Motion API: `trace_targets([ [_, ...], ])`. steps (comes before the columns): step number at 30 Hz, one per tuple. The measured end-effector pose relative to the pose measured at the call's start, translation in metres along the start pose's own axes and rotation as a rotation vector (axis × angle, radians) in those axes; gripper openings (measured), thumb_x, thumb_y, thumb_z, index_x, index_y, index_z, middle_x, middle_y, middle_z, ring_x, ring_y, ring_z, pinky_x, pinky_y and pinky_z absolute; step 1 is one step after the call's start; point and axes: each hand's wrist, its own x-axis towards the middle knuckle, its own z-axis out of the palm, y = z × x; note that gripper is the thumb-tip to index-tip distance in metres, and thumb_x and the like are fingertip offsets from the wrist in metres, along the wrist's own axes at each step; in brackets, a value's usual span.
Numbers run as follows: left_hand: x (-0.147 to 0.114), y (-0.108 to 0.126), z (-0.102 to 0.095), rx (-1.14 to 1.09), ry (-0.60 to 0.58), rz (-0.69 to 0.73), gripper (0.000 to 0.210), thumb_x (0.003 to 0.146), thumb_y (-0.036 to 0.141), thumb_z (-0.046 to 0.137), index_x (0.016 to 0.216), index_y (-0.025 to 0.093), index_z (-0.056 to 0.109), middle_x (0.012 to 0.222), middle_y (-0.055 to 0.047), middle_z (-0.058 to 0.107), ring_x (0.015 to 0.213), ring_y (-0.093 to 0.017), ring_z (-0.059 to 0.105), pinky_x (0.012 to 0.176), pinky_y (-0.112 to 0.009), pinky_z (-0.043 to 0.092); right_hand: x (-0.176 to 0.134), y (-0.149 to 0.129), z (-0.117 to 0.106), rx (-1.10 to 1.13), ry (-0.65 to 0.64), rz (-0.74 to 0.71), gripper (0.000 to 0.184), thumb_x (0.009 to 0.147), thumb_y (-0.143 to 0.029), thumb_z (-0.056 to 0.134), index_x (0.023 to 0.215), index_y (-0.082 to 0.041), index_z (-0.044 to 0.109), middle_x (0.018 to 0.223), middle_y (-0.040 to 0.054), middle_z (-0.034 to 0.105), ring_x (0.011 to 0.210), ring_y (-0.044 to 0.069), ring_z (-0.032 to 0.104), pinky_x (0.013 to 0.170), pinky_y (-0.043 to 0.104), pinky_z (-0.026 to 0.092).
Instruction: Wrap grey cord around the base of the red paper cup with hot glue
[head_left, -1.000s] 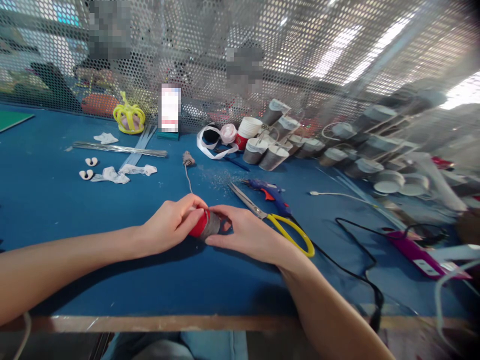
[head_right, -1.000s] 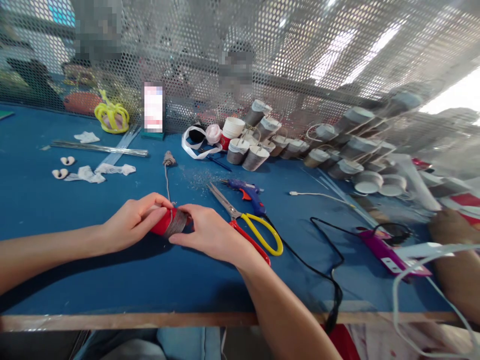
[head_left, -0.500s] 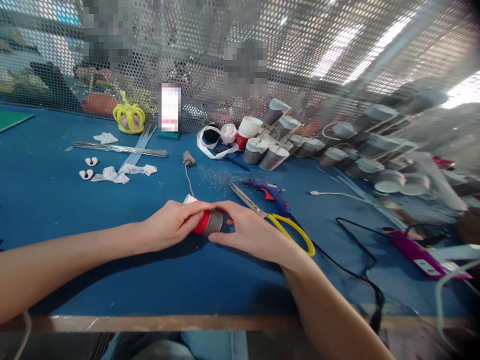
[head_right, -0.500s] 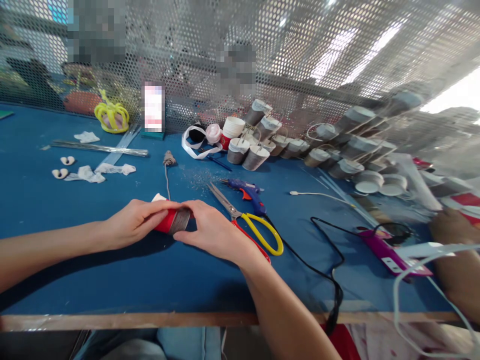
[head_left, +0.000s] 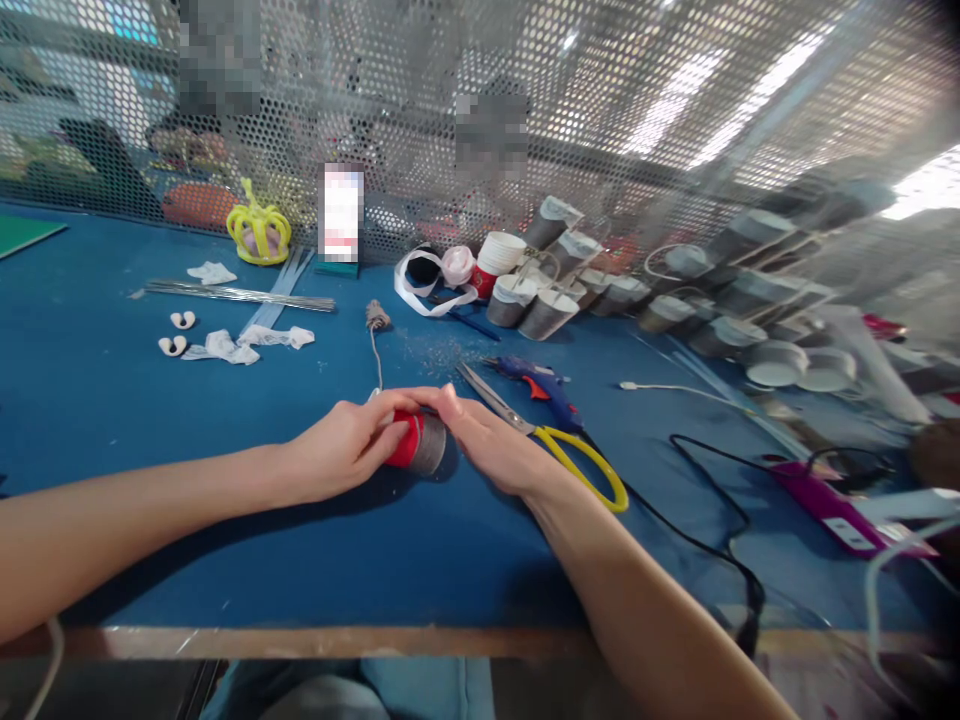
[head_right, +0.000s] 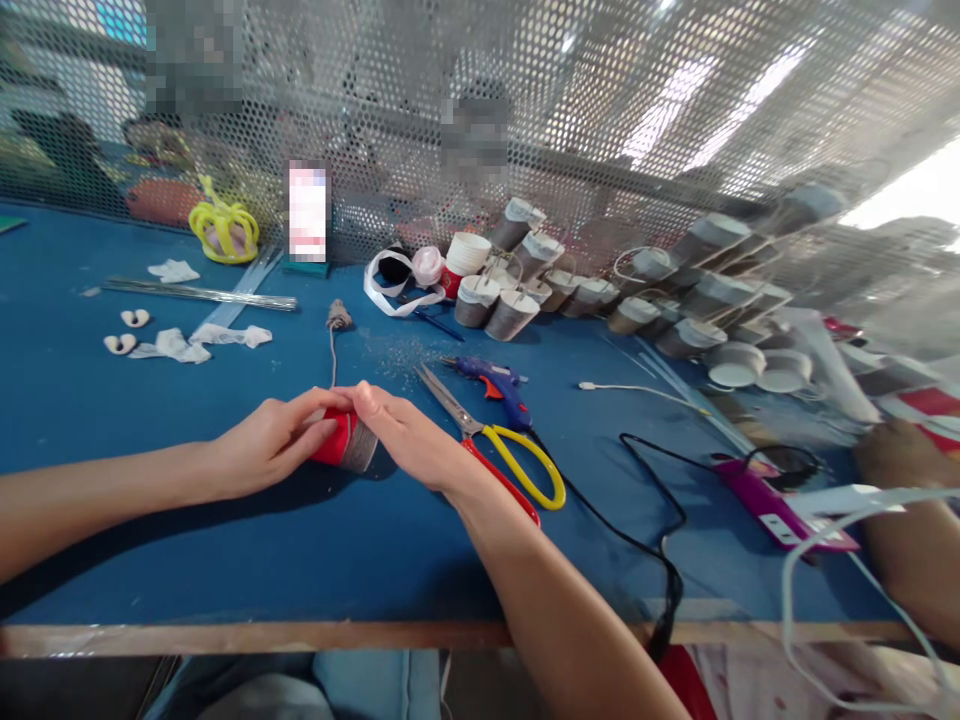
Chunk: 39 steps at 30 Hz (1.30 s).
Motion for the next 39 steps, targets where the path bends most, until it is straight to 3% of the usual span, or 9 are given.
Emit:
trace_targets([
  [7, 0.0, 0.004, -0.002, -0.009, -0.012, -0.097, 0.03, 0.091, 0.029, 0.034, 0.111, 0.011, 0.048, 0.069, -0.003, 0.064, 0.053, -0.013, 0.057, 0.051, -0.023, 0.041, -0.01, -0.011, -0.034, -0.024, 0.459, 0.135, 0.063, 0.087, -0.063, 0.026, 0.1, -0.014, 0.063, 0.113, 0.0139, 0.064, 0.101, 0.021, 0.061, 0.086, 0.036, 0.05],
  [10, -0.001, 0.004, -0.002, -0.006, -0.025, -0.102, 0.03, 0.091, 0.028, 0.033, 0.112, 0.011, 0.047, 0.065, -0.001, 0.062, 0.052, -0.013, 0.056, 0.051, -0.023, 0.04, -0.019, -0.018, -0.067, -0.349, 0.691, 0.259, 0.056, 0.096, -0.044, 0.013, 0.108, -0.011, 0.057, 0.113, 0.0141, 0.062, 0.096, 0.016, 0.062, 0.082, 0.029, 0.051],
  [12, -0.001, 0.003, -0.002, -0.014, -0.026, -0.106, 0.029, 0.091, 0.027, 0.033, 0.112, 0.012, 0.046, 0.066, -0.001, 0.063, 0.053, -0.014, 0.057, 0.053, -0.024, 0.041, -0.024, -0.014, -0.087, -0.495, 0.747, 0.379, 0.048, 0.097, -0.038, 0.02, 0.11, -0.007, 0.055, 0.111, 0.0163, 0.061, 0.097, 0.018, 0.06, 0.086, 0.032, 0.048],
  [16, -0.003, 0.001, -0.001, -0.021, -0.021, -0.13, 0.029, 0.091, 0.029, 0.034, 0.112, 0.014, 0.047, 0.068, -0.002, 0.064, 0.059, -0.016, 0.06, 0.058, -0.026, 0.044, -0.026, 0.015, -0.111, -0.631, 0.615, 0.683, 0.029, 0.088, -0.033, 0.052, 0.111, -0.015, 0.057, 0.113, 0.0091, 0.058, 0.097, 0.021, 0.058, 0.082, 0.041, 0.049],
  [21, -0.002, 0.002, -0.002, -0.024, -0.04, -0.152, 0.033, 0.088, 0.035, 0.042, 0.115, 0.016, 0.046, 0.078, -0.004, 0.065, 0.068, -0.019, 0.063, 0.064, -0.029, 0.046, -0.018, 0.051, -0.112, -0.637, 0.53, 0.805, 0.029, 0.088, -0.032, 0.052, 0.115, -0.019, 0.055, 0.118, 0.0076, 0.056, 0.098, 0.019, 0.058, 0.081, 0.04, 0.05],
  [27, 0.001, 0.005, -0.008, -0.025, -0.148, -0.152, 0.037, 0.085, 0.032, 0.048, 0.118, 0.017, 0.041, 0.092, -0.007, 0.065, 0.078, -0.022, 0.064, 0.067, -0.031, 0.046, -0.028, 0.039, -0.107, -0.49, 0.702, 0.648, 0.021, 0.074, -0.017, 0.063, 0.094, -0.015, 0.056, 0.075, 0.0036, 0.064, 0.069, 0.018, 0.062, 0.064, 0.03, 0.05],
  [29, 0.002, 0.006, -0.011, -0.007, -0.188, -0.138, 0.038, 0.085, 0.031, 0.049, 0.119, 0.017, 0.04, 0.092, -0.007, 0.065, 0.079, -0.022, 0.064, 0.066, -0.03, 0.046, -0.035, 0.023, -0.102, -0.379, 0.698, 0.55, 0.021, 0.073, -0.017, 0.061, 0.092, -0.016, 0.054, 0.074, 0.0019, 0.063, 0.063, 0.014, 0.061, 0.061, 0.027, 0.05],
  [34, 0.002, 0.006, -0.014, 0.029, -0.235, -0.137, 0.039, 0.085, 0.03, 0.049, 0.12, 0.017, 0.039, 0.081, -0.005, 0.064, 0.071, -0.021, 0.064, 0.059, -0.027, 0.042, -0.049, -0.009, -0.079, -0.117, 0.415, 0.396, 0.023, 0.069, -0.039, 0.064, 0.068, -0.017, 0.057, 0.057, -0.0001, 0.061, 0.048, 0.01, 0.054, 0.047, 0.022, 0.045],
  [39, 0.002, 0.005, -0.013, 0.024, -0.244, -0.14, 0.039, 0.085, 0.027, 0.05, 0.12, 0.018, 0.038, 0.078, -0.004, 0.063, 0.063, -0.019, 0.062, 0.053, -0.024, 0.037, -0.057, -0.022, -0.057, -0.166, 0.242, 0.365, 0.027, 0.073, -0.044, 0.062, 0.075, -0.017, 0.063, 0.048, -0.0036, 0.057, 0.041, 0.01, 0.05, 0.044, 0.022, 0.042],
])
